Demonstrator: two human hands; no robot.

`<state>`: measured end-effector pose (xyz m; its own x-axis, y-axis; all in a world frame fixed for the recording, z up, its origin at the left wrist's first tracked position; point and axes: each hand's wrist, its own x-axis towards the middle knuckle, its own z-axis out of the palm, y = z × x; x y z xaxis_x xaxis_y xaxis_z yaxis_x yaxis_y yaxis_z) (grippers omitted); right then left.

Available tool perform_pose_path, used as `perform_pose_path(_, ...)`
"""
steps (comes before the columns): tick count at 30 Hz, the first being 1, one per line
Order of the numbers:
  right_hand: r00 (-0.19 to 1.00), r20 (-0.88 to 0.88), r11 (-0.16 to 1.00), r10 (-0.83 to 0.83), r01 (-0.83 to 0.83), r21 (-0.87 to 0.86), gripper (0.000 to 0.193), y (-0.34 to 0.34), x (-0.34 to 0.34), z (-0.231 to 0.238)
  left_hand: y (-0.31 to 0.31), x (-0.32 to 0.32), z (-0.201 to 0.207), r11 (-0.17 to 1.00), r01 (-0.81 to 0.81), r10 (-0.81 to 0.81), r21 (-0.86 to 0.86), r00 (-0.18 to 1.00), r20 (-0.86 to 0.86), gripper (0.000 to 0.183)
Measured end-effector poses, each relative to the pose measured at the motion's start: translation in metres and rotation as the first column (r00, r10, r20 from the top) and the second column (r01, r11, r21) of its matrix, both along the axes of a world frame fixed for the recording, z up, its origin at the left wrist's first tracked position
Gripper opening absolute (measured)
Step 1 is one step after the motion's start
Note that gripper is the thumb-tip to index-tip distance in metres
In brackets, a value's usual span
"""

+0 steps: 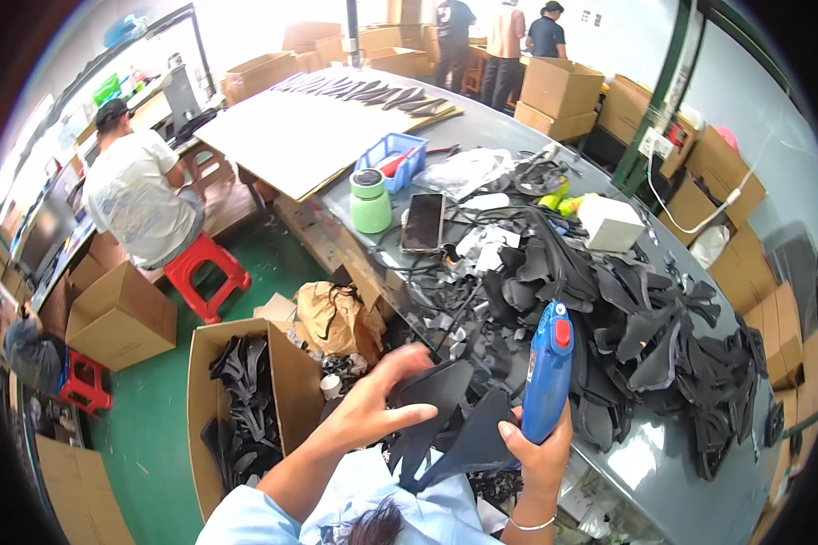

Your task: The person uses a hot glue gun to apply adhesive to the edges of black plastic parts and joins them together. They repeatedly pick parts from a pile, apply glue, and press the pieces together, placing finished assemblies into a cardboard box.

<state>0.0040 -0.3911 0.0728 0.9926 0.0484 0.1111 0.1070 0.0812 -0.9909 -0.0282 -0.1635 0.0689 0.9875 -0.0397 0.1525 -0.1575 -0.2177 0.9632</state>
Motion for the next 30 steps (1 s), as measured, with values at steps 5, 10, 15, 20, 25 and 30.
perform_pose_path(5,0.995,-0.058,0.991,-0.079,0.073,-0.111,0.043,0.008,-0.005,0.002,0.003,-0.008,0.014,0.858,-0.14,-0.047,-0.495,0.937,-0.347,0.028)
perform_pose_path(10,0.989,0.123,0.889,0.079,-0.014,-0.458,0.052,0.014,-0.033,-0.026,-0.014,-0.011,0.019,0.654,-0.345,0.234,-0.673,0.939,-0.254,0.027)
perform_pose_path(15,0.945,0.126,0.717,0.302,-0.138,-0.683,0.057,0.036,-0.062,-0.023,-0.027,-0.013,0.024,0.559,-0.395,0.494,-0.73,0.865,-0.089,0.035)
perform_pose_path(20,0.927,0.165,0.719,0.338,-0.14,-0.681,0.055,0.043,-0.07,-0.021,-0.03,-0.02,0.015,0.615,-0.428,0.609,-0.662,0.792,0.054,0.035)
perform_pose_path(25,0.91,0.198,0.734,0.364,-0.15,-0.662,0.053,0.047,-0.069,-0.014,-0.035,-0.025,0.005,0.619,-0.495,0.683,-0.61,0.722,0.107,0.034)
perform_pose_path(30,0.903,0.218,0.757,0.371,-0.157,-0.635,0.054,0.046,-0.071,-0.013,-0.038,-0.026,0.002,0.671,-0.514,0.688,-0.535,0.701,0.189,0.035)
